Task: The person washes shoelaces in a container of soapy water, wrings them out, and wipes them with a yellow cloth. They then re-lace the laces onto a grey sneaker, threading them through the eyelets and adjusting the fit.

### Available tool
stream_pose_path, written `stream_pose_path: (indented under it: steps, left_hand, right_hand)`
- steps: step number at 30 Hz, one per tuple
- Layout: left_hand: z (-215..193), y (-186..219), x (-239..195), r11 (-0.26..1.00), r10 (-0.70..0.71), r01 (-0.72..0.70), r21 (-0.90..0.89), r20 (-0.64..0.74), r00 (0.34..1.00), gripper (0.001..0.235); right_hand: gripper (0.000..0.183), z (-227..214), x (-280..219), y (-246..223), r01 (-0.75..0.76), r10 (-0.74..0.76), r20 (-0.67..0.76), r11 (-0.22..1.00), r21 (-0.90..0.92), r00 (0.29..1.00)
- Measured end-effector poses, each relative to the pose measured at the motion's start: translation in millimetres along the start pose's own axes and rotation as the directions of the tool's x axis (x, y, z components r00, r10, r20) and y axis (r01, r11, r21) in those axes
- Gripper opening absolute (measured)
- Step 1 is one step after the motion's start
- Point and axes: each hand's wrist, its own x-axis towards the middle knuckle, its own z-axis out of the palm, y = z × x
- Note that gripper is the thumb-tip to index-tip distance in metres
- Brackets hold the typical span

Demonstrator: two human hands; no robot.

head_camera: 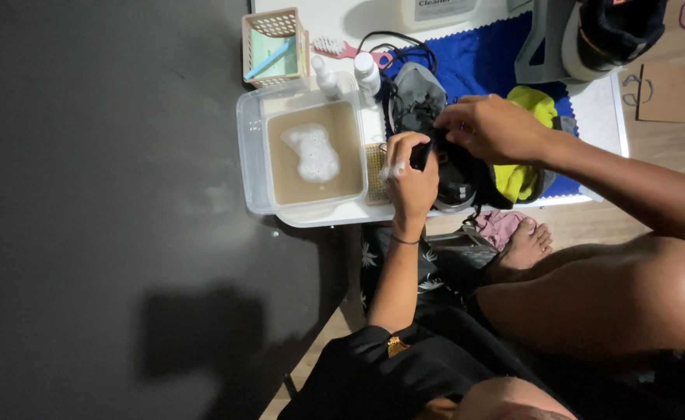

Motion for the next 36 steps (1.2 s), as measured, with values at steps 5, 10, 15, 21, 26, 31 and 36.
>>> stream_pose_path:
  steps: [5,10,15,21,26,31,36]
  left_hand:
    - [-1,-2,0,0.998,-0.057,0.057,-0.011,0.045,0.997,0.028]
    - [-1,-1,0,0.989,-0.151,0.149,0.024,0.130,0.980,0.030]
    - [-2,-2,-1,0.956,-0.293,0.285,0.069,0.186,0.938,0.034]
    - [-2,-6,-3,0.952,-0.306,0.299,0.066,0.229,0.924,0.038]
    - [-6,7,2,0.933,-0.359,0.351,0.079,0.263,0.896,0.043]
    - [-3,3,-2,0.906,-0.424,0.407,0.119,0.292,0.857,0.056]
    - [-7,-5,-2,0.890,-0.441,0.454,0.033,0.315,0.841,0.056]
  right_hand:
    - [0.017,10,4,10,-0.011,0.014,0.024,0.993,-0.121,1.000]
    - [0.020,28,11,26,0.036,-0.049,-0.050,0.974,-0.225,0.998]
    - [0.028,0,1,-21,0.237,-0.246,-0.013,0.945,-0.224,0.969]
    - [0.013,30,9,3,0.257,-0.302,-0.008,0.823,-0.506,0.953]
    - [0.015,26,11,0,0.163,-0.227,-0.060,0.837,-0.522,0.972]
    - [0.015,35,18,9,0.128,-0.139,0.023,0.822,-0.555,0.990]
    - [0.019,36,16,4,-0.115,0.088,-0.141,0.975,-0.190,0.986]
